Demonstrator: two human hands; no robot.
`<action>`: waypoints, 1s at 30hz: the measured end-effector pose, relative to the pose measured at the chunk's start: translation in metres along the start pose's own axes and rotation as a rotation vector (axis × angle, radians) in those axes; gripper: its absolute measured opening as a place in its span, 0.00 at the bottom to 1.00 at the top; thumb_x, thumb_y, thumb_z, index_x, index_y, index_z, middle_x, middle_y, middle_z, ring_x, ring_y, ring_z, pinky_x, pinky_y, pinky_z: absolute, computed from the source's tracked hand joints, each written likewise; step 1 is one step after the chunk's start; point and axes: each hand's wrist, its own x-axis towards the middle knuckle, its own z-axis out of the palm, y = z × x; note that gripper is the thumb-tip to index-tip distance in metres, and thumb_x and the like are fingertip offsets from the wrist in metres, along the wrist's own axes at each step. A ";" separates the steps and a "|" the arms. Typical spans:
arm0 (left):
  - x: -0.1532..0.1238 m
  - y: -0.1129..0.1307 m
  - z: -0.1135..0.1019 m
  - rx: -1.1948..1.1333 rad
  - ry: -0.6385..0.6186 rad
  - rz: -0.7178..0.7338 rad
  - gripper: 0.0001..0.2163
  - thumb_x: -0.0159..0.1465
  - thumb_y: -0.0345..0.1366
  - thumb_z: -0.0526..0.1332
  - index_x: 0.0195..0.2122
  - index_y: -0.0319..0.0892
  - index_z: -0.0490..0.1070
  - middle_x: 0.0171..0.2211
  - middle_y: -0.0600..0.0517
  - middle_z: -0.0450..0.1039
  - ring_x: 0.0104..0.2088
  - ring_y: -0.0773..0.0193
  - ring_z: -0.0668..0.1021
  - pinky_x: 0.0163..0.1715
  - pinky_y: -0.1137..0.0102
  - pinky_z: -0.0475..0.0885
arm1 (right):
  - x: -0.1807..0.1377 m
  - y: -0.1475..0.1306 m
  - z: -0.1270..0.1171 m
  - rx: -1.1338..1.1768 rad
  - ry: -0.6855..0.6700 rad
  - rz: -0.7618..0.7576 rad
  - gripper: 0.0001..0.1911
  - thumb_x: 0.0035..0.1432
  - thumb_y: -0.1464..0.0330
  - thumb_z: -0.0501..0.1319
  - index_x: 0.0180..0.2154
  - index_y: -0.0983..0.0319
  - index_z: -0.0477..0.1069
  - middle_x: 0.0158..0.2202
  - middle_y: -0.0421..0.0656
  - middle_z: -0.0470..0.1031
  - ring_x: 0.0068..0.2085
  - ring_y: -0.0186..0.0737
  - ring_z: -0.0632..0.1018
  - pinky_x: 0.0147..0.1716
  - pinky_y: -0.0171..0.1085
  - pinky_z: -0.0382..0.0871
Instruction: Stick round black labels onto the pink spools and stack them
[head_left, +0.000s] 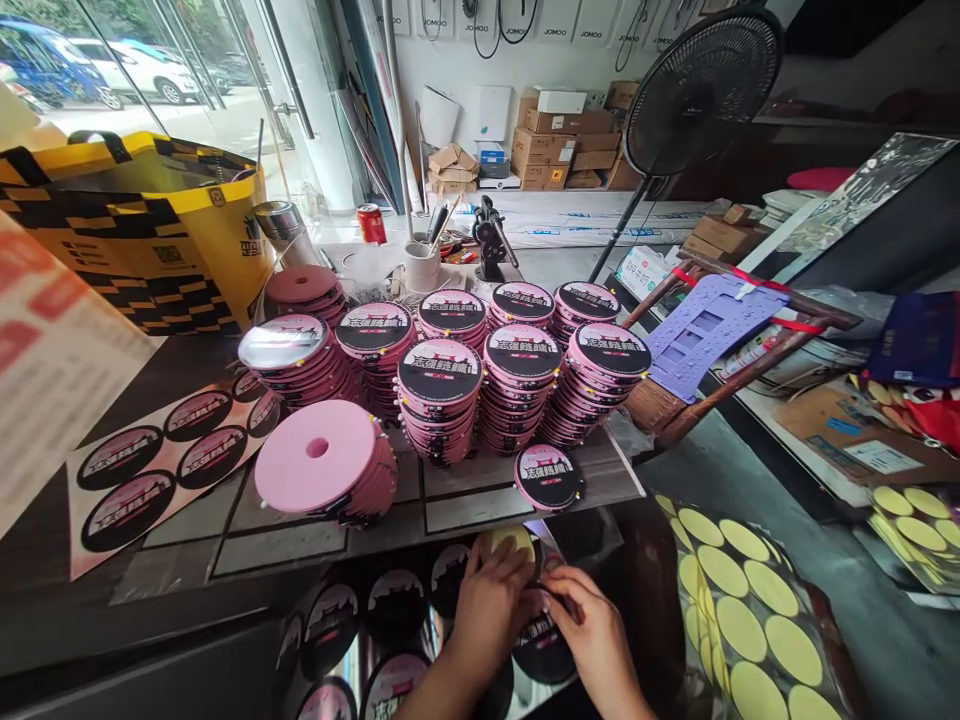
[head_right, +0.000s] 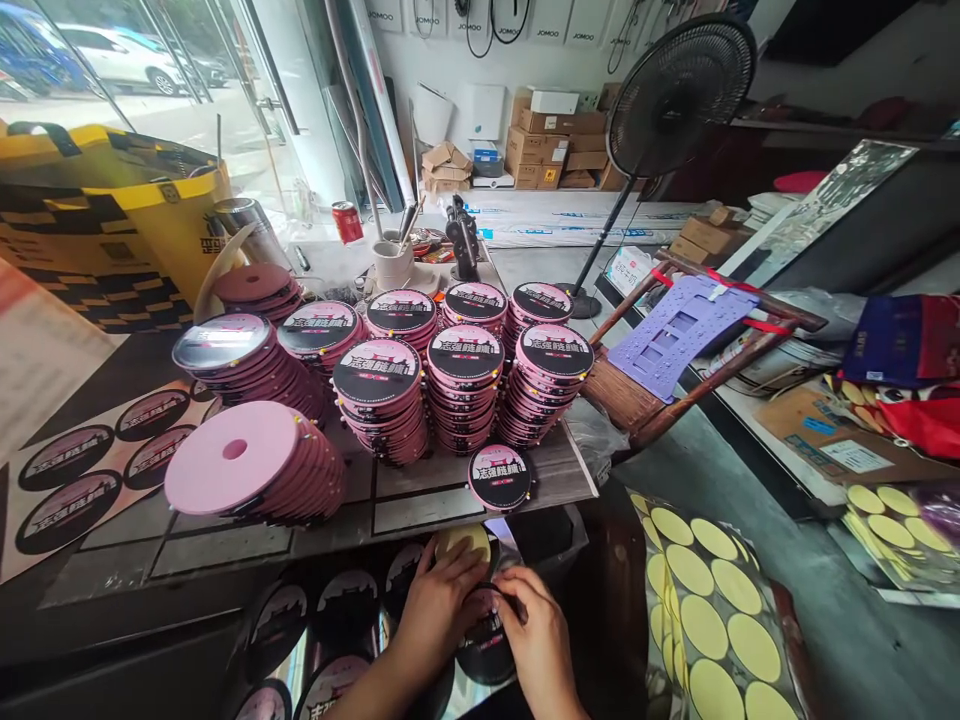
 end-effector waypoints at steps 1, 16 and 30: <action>-0.001 0.000 0.000 -0.003 0.005 -0.003 0.16 0.58 0.40 0.60 0.49 0.50 0.69 0.51 0.52 0.72 0.56 0.54 0.67 0.59 0.48 0.50 | 0.000 -0.001 0.000 -0.011 0.003 -0.001 0.13 0.54 0.60 0.58 0.27 0.61 0.76 0.33 0.49 0.77 0.35 0.45 0.78 0.35 0.39 0.73; -0.004 -0.003 0.006 -0.051 0.064 -0.034 0.15 0.57 0.37 0.62 0.47 0.52 0.70 0.49 0.52 0.74 0.54 0.53 0.69 0.59 0.48 0.50 | 0.005 -0.010 -0.005 -0.165 -0.039 -0.146 0.16 0.57 0.61 0.54 0.21 0.60 0.70 0.27 0.44 0.74 0.30 0.41 0.77 0.30 0.35 0.72; -0.002 0.005 -0.008 -0.134 0.026 -0.060 0.12 0.60 0.36 0.57 0.46 0.49 0.71 0.50 0.50 0.73 0.55 0.53 0.68 0.58 0.44 0.49 | -0.007 0.017 -0.012 -0.328 -0.085 -0.359 0.16 0.61 0.62 0.50 0.26 0.56 0.73 0.28 0.44 0.77 0.30 0.40 0.79 0.29 0.33 0.72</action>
